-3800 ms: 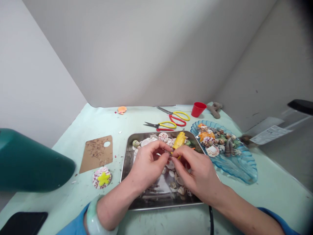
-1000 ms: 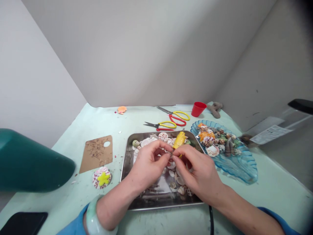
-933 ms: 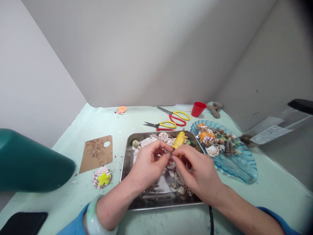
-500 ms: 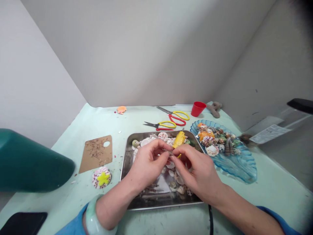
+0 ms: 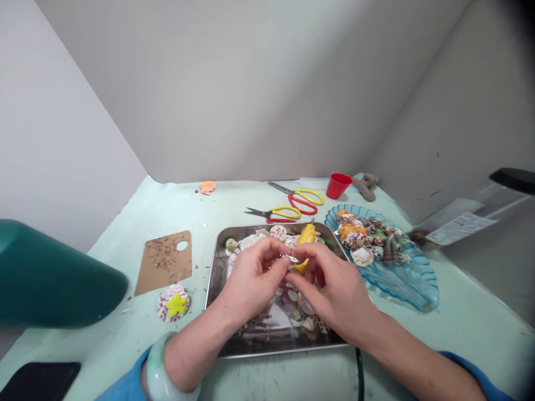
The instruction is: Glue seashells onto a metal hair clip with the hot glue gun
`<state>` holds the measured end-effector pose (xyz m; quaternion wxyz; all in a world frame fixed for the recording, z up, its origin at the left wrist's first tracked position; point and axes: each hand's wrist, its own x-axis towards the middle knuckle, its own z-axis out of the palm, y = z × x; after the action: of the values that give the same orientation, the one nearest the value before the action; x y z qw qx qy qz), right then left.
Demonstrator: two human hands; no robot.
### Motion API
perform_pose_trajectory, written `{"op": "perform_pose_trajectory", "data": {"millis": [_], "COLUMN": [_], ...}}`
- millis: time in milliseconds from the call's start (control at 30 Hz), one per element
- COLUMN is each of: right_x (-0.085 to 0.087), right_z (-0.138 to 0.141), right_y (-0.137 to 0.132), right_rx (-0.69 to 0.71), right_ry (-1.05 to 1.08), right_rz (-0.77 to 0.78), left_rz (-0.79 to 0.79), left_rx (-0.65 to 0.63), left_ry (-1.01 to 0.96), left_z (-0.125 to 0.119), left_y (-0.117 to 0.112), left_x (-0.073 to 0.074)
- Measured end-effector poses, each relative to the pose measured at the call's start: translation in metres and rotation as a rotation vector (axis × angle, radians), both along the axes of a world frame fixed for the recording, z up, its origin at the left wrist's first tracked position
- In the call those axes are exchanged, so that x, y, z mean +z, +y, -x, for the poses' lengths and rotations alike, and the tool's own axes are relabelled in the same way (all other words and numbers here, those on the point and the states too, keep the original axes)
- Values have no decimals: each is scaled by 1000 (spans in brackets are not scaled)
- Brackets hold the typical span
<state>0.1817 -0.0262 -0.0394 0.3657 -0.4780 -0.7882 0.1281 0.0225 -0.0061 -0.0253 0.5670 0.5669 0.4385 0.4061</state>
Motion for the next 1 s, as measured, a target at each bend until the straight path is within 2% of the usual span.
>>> {"op": "perform_pose_trajectory", "data": {"millis": [267, 467, 700, 1000], "right_x": [-1, -2, -1, -1], "right_z": [-1, -2, -2, 0], "right_y": [0, 0, 0, 0], "right_rx": [-17, 3, 8, 7], "right_ry": [-10, -21, -16, -24], "right_rz": [-31, -46, -64, -51], "left_rz": [101, 71, -38, -50], "left_rx": [-54, -52, -3, 4], "left_ry": [-50, -43, 106, 191], "left_z": [0, 1, 3, 3], "left_y": [-1, 0, 2, 1], "left_x": [2, 2, -4, -6]}}
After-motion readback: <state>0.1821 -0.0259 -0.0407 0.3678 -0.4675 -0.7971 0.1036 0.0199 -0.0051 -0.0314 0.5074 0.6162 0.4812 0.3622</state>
